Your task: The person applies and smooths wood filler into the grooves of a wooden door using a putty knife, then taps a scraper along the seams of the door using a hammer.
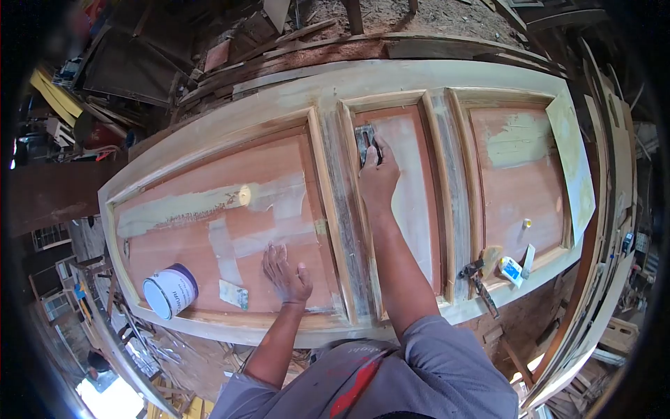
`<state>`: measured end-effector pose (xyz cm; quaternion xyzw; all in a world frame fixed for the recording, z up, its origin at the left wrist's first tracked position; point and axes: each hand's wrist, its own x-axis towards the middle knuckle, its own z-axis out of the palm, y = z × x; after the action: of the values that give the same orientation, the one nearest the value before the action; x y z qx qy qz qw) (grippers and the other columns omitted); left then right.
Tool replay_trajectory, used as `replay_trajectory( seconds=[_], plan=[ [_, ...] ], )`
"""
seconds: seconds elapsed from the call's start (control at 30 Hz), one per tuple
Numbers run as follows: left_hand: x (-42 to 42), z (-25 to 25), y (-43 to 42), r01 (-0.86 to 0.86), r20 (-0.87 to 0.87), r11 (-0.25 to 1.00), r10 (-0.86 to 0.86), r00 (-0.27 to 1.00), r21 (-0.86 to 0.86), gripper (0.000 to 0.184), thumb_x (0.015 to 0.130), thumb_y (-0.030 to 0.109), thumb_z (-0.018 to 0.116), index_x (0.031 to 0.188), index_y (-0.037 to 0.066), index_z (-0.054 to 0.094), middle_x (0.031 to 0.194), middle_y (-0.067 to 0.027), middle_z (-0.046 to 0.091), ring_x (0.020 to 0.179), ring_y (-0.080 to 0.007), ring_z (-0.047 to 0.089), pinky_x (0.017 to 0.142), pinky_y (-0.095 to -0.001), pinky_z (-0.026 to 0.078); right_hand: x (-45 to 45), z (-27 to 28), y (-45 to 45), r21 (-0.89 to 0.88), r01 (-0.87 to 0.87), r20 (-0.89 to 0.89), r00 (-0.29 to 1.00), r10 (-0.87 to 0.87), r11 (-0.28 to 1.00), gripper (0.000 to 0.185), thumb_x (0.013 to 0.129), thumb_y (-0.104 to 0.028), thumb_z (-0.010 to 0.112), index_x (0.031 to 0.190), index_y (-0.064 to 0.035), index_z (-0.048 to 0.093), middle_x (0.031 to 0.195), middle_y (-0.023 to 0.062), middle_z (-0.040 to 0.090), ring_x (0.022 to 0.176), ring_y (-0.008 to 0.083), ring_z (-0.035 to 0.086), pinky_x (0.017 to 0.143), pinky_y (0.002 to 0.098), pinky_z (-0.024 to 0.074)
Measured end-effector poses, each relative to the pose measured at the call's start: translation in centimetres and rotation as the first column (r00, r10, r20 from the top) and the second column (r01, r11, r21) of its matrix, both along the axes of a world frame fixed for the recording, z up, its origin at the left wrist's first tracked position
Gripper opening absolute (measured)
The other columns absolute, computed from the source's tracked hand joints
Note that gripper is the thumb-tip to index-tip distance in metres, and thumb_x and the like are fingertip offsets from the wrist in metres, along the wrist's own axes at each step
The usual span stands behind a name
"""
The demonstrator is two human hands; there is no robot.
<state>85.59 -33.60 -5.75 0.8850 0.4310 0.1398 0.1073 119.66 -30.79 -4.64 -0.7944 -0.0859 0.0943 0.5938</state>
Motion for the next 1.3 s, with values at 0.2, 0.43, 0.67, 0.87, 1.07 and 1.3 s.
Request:
replay_trajectory(
  seconds=[0.2, 0.43, 0.67, 0.87, 1.07, 1.3],
  plan=[
    [0.0, -0.1, 0.0, 0.003, -0.015, 1.0, -0.003, 1.0, 0.015, 0.066, 0.102, 0.036, 0.056, 0.154, -0.004, 0.053, 0.164, -0.0313, 0.047, 0.155, -0.0511, 0.041, 0.128, -0.0664, 0.029, 1.4, 2.4, 1.1, -0.113, -0.021, -0.037, 0.999, 0.017, 0.993, 0.038, 0.109, -0.011, 0.063, 0.144, -0.0008, 0.069, 0.119, 0.0291, 0.079, 0.109, 0.0418, 0.079, 0.094, 0.048, 0.0593],
    [-0.1, 0.1, -0.2, 0.013, -0.019, 1.0, -0.013, 1.0, 0.004, 0.066, 0.103, 0.033, 0.056, 0.156, -0.006, 0.05, 0.164, -0.0328, 0.046, 0.153, -0.0525, 0.042, 0.127, -0.0658, 0.03, 2.4, 3.5, 2.2, -0.207, -0.036, -0.036, 0.999, 0.029, 0.978, 0.036, 0.107, -0.008, 0.062, 0.141, 0.0004, 0.071, 0.116, 0.0291, 0.079, 0.109, 0.0446, 0.077, 0.094, 0.0492, 0.0579],
    [0.3, 0.3, 0.1, 0.008, -0.002, 1.0, -0.008, 1.0, -0.002, 0.065, 0.103, 0.033, 0.056, 0.155, -0.006, 0.051, 0.164, -0.0329, 0.046, 0.153, -0.0523, 0.042, 0.127, -0.066, 0.029, 1.9, 2.4, 1.4, -0.179, -0.047, -0.005, 0.999, 0.047, 0.983, 0.036, 0.107, -0.009, 0.062, 0.142, -0.0018, 0.071, 0.113, 0.0296, 0.078, 0.104, 0.0476, 0.077, 0.091, 0.0525, 0.0579],
    [0.0, 0.4, -0.1, 0.006, 0.01, 1.0, -0.006, 1.0, 0.019, 0.063, 0.104, 0.037, 0.055, 0.151, -0.004, 0.054, 0.161, -0.0325, 0.049, 0.151, -0.0523, 0.045, 0.126, -0.0664, 0.031, 3.0, 1.9, 2.4, -0.208, -0.055, 0.077, 0.994, 0.072, 0.977, 0.034, 0.107, -0.01, 0.062, 0.138, -0.0029, 0.073, 0.112, 0.0288, 0.079, 0.103, 0.0482, 0.076, 0.09, 0.053, 0.0583],
    [0.2, 0.4, 0.1, -0.009, 0.006, 1.0, 0.009, 1.0, 0.002, 0.066, 0.1, 0.035, 0.058, 0.153, -0.003, 0.053, 0.162, -0.0322, 0.049, 0.151, -0.0524, 0.044, 0.126, -0.0665, 0.031, 3.9, 0.4, 3.4, -0.119, -0.04, 0.016, 0.999, 0.043, 0.992, 0.032, 0.107, -0.011, 0.063, 0.134, 0.0009, 0.074, 0.115, 0.0251, 0.08, 0.096, 0.043, 0.077, 0.087, 0.0486, 0.0589],
    [0.2, 0.8, 0.3, -0.025, -0.007, 1.0, 0.025, 1.0, -0.004, 0.066, 0.098, 0.036, 0.059, 0.153, -0.002, 0.054, 0.163, -0.0311, 0.049, 0.152, -0.0508, 0.044, 0.127, -0.0658, 0.029, 3.3, 1.0, -2.9, 0.404, 0.154, -0.556, 0.824, 0.108, 0.902, 0.038, 0.114, -0.016, 0.061, 0.15, -0.0057, 0.066, 0.091, 0.0014, 0.07, 0.058, 0.0058, 0.055, 0.046, 0.0263, 0.0398]
  ],
)
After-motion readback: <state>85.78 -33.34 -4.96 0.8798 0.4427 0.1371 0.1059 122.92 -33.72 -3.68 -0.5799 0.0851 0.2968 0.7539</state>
